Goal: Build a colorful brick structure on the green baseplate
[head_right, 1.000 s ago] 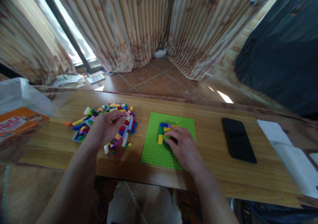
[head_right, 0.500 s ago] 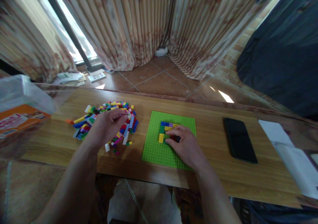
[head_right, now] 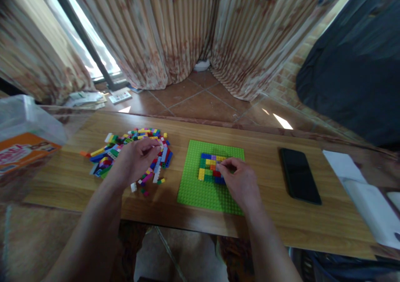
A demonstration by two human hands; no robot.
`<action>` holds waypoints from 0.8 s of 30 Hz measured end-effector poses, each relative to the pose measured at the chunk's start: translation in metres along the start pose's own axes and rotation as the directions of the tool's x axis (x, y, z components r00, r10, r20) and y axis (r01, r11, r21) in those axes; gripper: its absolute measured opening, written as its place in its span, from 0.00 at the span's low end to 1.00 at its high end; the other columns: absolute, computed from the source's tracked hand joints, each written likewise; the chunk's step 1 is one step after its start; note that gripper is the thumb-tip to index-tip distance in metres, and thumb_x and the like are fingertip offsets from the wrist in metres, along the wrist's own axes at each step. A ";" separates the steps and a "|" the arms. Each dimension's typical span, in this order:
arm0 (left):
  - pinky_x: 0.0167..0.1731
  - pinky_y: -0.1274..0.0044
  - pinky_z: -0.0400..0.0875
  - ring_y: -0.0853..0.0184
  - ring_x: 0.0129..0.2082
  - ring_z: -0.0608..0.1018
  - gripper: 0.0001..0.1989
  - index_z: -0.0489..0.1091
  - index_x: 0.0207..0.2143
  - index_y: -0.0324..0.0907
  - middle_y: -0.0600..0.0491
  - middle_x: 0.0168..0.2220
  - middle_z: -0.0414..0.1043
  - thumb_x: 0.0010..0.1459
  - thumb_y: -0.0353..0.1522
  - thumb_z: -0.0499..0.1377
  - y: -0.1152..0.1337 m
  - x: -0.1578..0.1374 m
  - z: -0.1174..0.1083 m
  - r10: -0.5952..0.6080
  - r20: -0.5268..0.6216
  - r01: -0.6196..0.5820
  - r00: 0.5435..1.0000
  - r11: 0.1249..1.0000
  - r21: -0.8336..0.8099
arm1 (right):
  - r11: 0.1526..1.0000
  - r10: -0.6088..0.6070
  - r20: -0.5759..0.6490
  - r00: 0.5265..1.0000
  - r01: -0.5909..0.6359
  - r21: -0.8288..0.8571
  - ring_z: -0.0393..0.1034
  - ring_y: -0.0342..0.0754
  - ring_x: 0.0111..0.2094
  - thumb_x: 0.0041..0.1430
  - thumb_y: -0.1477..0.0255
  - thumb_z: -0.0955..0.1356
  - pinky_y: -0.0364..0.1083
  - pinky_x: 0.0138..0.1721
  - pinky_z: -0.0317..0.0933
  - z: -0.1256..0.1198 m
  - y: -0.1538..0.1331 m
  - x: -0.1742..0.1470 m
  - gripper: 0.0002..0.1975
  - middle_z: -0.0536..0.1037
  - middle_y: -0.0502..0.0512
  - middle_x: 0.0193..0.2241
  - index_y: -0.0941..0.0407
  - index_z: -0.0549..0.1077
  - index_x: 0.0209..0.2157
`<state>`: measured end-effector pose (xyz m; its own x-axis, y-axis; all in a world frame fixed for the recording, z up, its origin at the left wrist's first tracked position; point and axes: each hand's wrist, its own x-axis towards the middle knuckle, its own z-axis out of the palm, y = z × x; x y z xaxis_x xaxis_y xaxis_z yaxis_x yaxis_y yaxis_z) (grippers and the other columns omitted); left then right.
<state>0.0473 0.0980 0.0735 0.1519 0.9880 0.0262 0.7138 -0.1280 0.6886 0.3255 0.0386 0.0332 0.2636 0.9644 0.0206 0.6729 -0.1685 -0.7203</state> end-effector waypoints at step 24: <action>0.28 0.78 0.64 0.67 0.27 0.77 0.11 0.73 0.37 0.44 0.52 0.28 0.76 0.63 0.33 0.51 0.038 -0.021 0.054 0.228 0.316 -0.280 0.921 0.952 0.128 | 1.000 -0.012 -0.060 0.998 0.010 -0.021 0.71 0.48 0.26 0.56 0.59 0.66 0.46 0.30 0.61 -0.003 -0.007 0.000 0.15 0.78 0.53 0.24 0.55 0.76 0.28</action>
<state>0.1084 0.0672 0.0597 0.5189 0.8535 -0.0478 0.7240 -0.4090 0.5555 0.3229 0.0391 0.0396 0.2965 0.9524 0.0705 0.6901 -0.1627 -0.7052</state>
